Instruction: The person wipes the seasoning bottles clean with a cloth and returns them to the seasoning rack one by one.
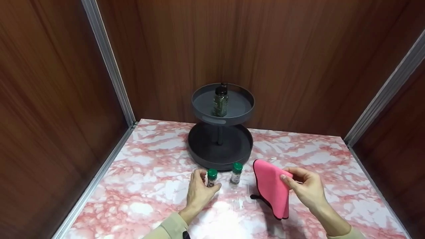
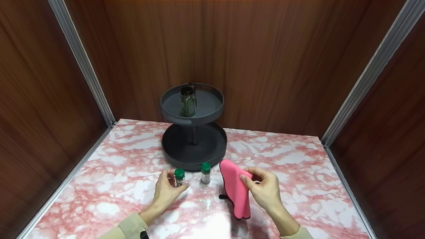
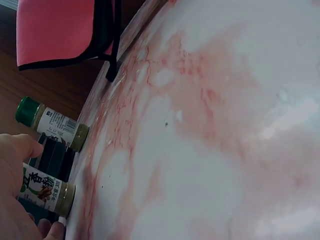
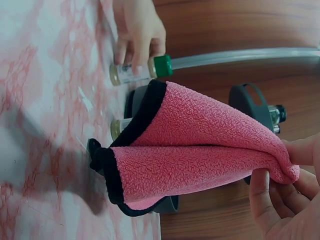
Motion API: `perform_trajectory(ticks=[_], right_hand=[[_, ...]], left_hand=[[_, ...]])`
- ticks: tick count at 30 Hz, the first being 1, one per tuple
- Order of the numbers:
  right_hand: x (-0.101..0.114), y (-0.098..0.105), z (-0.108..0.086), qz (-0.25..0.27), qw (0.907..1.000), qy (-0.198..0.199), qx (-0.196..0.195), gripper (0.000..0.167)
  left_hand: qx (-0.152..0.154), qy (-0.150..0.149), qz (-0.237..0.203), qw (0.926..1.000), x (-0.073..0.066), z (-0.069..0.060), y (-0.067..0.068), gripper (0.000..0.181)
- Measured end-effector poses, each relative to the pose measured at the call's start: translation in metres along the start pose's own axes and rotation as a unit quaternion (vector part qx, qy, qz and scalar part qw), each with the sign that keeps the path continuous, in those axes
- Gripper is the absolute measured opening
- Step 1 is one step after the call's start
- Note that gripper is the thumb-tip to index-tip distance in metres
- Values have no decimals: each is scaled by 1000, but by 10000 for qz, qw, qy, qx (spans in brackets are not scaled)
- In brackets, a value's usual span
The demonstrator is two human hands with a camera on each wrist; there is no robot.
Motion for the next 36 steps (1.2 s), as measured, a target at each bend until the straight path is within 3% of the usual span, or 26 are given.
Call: perform_trajectory(ticks=[10,17,26,36], right_hand=[[-1,-2,0,76,9999,61,27,25],[0,-2,-1,180,9998,122,46,22],[-1,-1,-1,140,9999,51,33,23],[-5,0,0,314,9993,-193,33,26]], left_hand=[[-189,0,-245,9995,1,4,0,38],[-308,-353,-556,9974,0,2,1,32],[47,-843,-842,9929,-1,0,0,40],[250,-943,-944,9907,1,0,2,42]])
Point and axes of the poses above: each hand's wrist, its own z-axis towards the middle knuckle, its own y-axis out of the back of the hand, x = y × z, the point moved 4 cm from there along z, towards the middle knuckle, and after that the axes turned 13 degrees about z, right-handed, at the moved point
